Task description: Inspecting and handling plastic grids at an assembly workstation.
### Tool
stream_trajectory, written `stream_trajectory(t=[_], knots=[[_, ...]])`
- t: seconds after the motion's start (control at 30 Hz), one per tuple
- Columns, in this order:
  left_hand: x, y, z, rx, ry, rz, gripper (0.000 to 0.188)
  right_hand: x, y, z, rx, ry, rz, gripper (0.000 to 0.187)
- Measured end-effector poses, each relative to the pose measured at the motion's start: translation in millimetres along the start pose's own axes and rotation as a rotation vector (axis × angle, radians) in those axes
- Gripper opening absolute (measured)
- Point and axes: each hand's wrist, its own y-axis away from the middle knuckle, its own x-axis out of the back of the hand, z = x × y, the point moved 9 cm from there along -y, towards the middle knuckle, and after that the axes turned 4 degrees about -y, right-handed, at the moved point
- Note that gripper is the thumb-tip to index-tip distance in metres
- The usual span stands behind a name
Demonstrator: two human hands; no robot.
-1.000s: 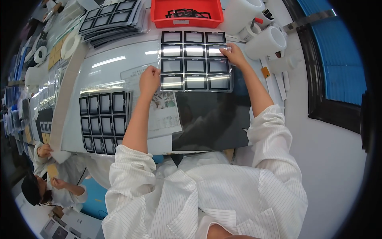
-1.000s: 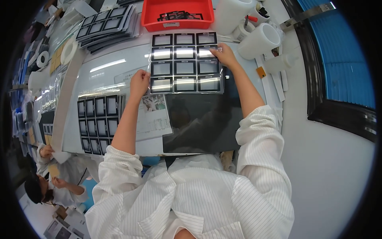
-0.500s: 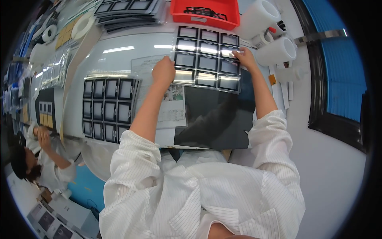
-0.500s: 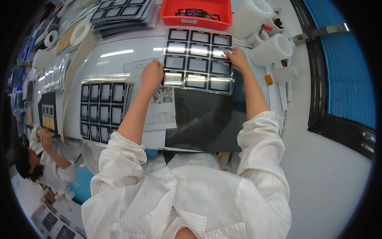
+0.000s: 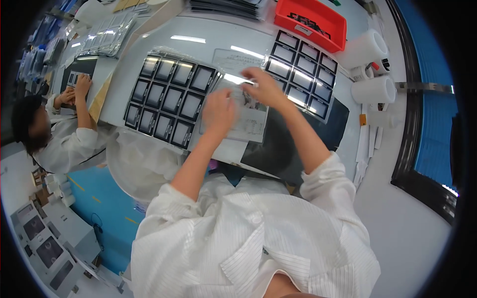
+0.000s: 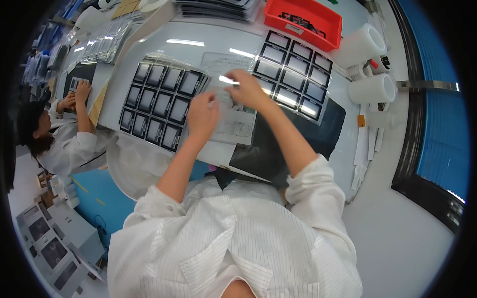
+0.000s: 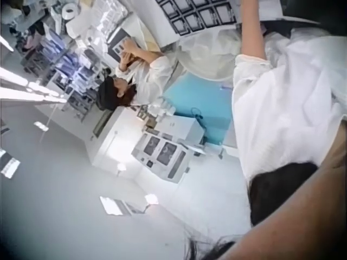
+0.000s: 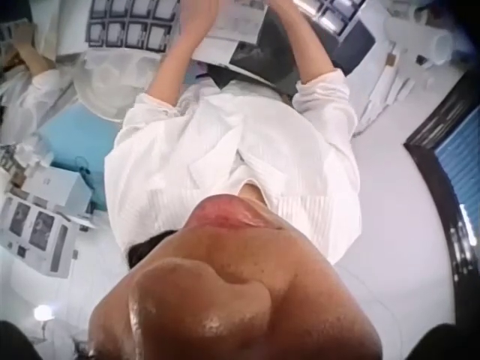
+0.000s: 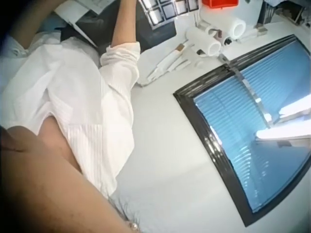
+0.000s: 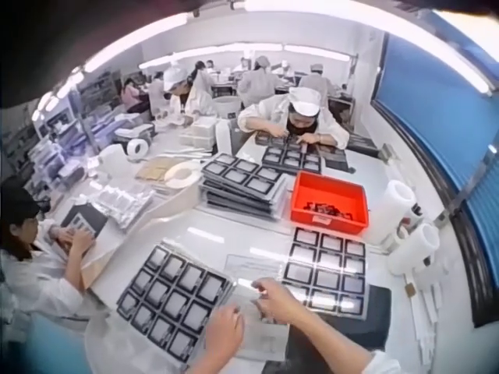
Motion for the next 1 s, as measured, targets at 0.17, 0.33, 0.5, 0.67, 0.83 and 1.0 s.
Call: stream_trajectory(t=[0.17,0.33,0.5,0.67,0.83,1.0], knots=[[77.2,52.6,-45.5,-0.137,-0.183,0.262,0.036,-67.0,-39.4,-22.7,0.098,0.189,0.109,0.065],[85.8,71.4,-86.4,-0.032,-0.263,0.291,0.055,-87.4,-57.8,-34.4,-0.206,0.585,0.053,0.085],[86.3,69.6,-87.0,-0.029,-0.221,0.308,0.052,-87.9,-74.3,-28.1,-0.264,0.696,-0.023,0.092],[93.5,74.9,-87.5,-0.054,-0.168,0.364,0.051,-79.0,-82.0,-50.1,-0.159,0.765,0.076,0.091],[121.2,99.8,-97.6,-0.035,-0.114,0.593,0.053,-72.5,-67.3,-45.3,-0.316,-0.361,0.084,0.058],[123.3,188.9,-186.7,0.848,0.578,0.832,0.060,-23.5,-11.0,-65.3,-0.327,-0.619,-0.010,0.035]])
